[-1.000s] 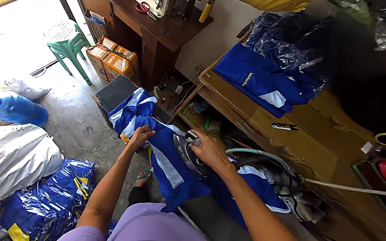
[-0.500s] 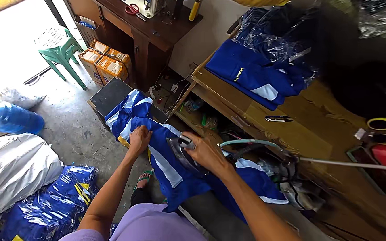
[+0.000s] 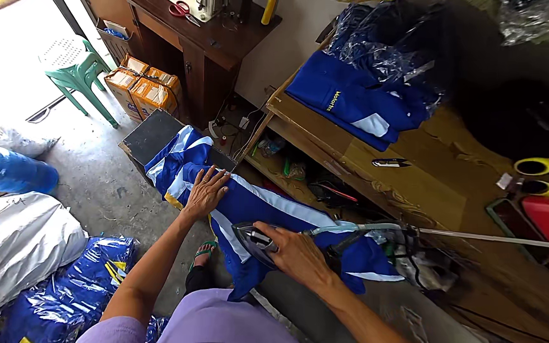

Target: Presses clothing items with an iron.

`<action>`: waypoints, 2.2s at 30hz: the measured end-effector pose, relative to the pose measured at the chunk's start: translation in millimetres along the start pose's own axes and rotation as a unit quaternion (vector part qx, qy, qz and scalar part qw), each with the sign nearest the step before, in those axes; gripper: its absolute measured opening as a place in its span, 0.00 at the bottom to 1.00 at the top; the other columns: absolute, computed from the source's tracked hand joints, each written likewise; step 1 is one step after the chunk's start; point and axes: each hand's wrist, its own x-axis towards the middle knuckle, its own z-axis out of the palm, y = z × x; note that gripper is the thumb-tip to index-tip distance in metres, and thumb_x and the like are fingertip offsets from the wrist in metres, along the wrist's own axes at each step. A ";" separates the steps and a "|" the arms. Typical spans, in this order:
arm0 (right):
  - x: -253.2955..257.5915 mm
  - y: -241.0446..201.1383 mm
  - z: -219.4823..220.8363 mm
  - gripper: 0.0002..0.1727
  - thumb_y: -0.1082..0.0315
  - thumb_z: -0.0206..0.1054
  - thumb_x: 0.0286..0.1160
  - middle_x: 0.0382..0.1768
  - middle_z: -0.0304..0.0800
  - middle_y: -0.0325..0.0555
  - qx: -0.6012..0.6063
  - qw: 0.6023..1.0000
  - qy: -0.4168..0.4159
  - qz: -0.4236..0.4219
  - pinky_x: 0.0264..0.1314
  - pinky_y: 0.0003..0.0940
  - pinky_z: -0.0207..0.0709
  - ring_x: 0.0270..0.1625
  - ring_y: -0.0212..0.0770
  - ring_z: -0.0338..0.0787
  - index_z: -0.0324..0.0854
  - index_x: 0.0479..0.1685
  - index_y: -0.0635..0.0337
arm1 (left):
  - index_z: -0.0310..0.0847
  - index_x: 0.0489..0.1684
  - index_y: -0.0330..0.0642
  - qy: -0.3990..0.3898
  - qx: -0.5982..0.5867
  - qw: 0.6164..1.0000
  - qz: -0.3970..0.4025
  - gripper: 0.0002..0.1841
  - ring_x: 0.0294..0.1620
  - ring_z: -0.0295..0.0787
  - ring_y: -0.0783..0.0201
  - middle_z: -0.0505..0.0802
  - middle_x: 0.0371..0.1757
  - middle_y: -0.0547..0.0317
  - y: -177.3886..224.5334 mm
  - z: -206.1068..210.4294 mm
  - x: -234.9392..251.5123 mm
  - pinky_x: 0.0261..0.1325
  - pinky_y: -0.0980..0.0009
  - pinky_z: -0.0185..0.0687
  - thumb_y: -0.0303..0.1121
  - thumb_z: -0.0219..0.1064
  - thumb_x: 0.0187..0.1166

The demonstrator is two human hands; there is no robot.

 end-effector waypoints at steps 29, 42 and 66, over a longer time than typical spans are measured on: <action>-267.1 137.3 46.8 0.32 0.57 0.77 0.68 0.55 0.93 0.62 0.183 0.899 0.095 0.387 0.58 0.74 0.78 0.56 0.67 0.92 0.81 0.77 0.46 | 0.73 0.84 0.47 0.008 0.081 0.987 -0.136 0.27 0.93 0.48 0.27 0.66 0.90 0.36 -10.2 -39.9 18.4 0.85 0.21 0.38 0.47 0.49 0.92; -355.4 228.1 70.0 0.49 0.45 0.84 0.60 0.60 0.84 0.81 0.134 0.829 0.159 0.519 0.58 0.86 0.68 0.61 0.86 0.82 0.68 0.87 0.44 | 0.88 0.64 0.48 -0.192 -0.004 0.948 0.254 0.23 0.73 0.81 0.42 0.89 0.66 0.46 217.0 40.2 -13.4 0.75 0.44 0.76 0.44 0.76 0.71; -72.8 102.7 104.4 0.19 0.54 0.65 0.85 0.37 0.95 0.48 0.465 0.820 0.094 0.319 0.49 0.41 0.88 0.37 0.40 0.94 0.89 0.47 0.64 | 0.89 0.47 0.37 -0.308 -0.189 0.932 0.014 0.16 0.38 0.83 0.66 0.90 0.36 0.55 216.6 60.8 37.6 0.51 0.61 0.79 0.39 0.58 0.86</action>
